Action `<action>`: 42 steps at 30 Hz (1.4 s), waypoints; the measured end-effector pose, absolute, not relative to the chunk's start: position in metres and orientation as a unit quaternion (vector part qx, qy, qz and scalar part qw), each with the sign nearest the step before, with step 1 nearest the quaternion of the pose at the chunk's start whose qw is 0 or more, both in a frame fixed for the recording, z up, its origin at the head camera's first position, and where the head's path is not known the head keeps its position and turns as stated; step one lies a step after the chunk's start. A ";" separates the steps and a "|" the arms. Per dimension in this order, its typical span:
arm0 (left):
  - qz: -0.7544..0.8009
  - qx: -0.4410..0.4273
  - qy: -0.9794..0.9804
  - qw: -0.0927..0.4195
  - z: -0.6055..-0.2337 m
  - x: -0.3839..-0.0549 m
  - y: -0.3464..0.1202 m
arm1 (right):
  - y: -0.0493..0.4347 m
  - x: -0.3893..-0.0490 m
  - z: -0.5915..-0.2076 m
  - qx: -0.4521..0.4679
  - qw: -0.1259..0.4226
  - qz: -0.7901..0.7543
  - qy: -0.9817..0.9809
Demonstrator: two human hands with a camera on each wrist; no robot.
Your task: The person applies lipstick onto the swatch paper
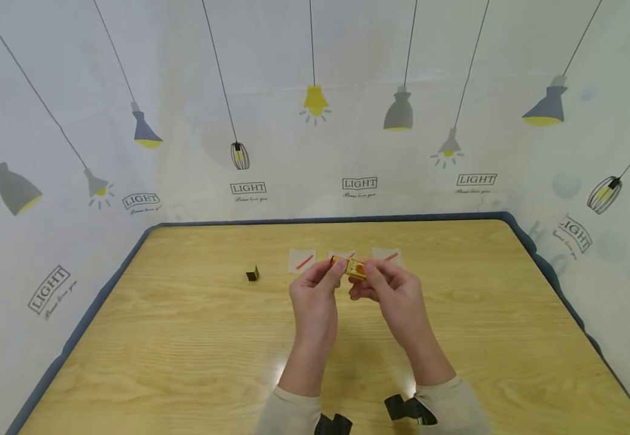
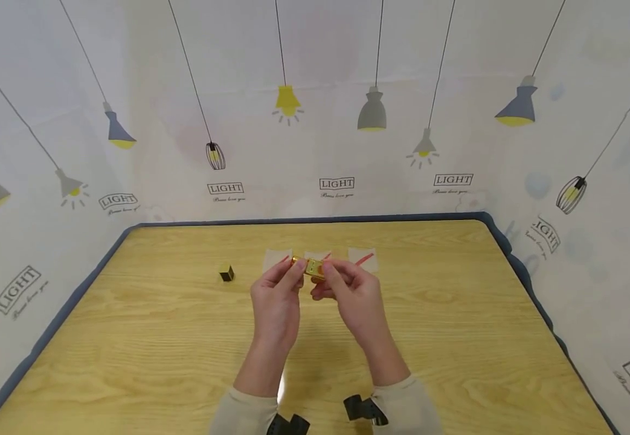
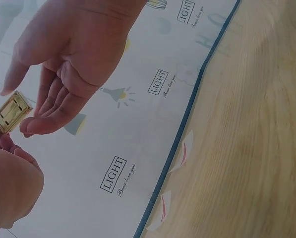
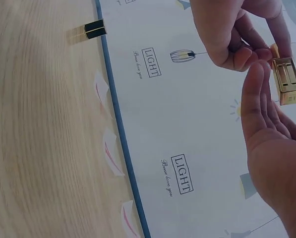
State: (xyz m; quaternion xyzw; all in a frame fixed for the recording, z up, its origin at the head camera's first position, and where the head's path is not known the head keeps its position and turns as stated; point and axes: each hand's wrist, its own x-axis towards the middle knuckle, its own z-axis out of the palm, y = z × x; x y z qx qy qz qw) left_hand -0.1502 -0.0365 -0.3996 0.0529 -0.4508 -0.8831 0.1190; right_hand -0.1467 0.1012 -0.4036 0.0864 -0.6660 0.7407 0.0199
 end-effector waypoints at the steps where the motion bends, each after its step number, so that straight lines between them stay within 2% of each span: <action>1: -0.884 0.052 -0.450 0.120 -0.400 -0.150 -0.037 | 0.101 -0.147 -0.404 0.089 0.013 0.741 -0.666; 5: -0.886 0.051 -0.445 0.123 -0.404 -0.152 -0.038 | 0.100 -0.149 -0.403 0.098 -0.007 0.736 -0.670; 15: -0.888 0.075 -0.433 0.135 -0.406 -0.157 -0.035 | 0.093 -0.152 -0.400 0.077 0.035 0.728 -0.680; 24: -0.885 0.077 -0.438 0.134 -0.405 -0.155 -0.036 | 0.097 -0.154 -0.400 0.093 0.038 0.727 -0.679; 36: -0.874 0.033 -0.479 0.082 -0.404 -0.153 -0.045 | 0.098 -0.155 -0.395 0.085 0.047 0.724 -0.683; 42: -0.810 -0.004 -0.584 0.053 -0.400 -0.164 -0.072 | 0.105 -0.160 -0.389 0.081 0.066 0.717 -0.689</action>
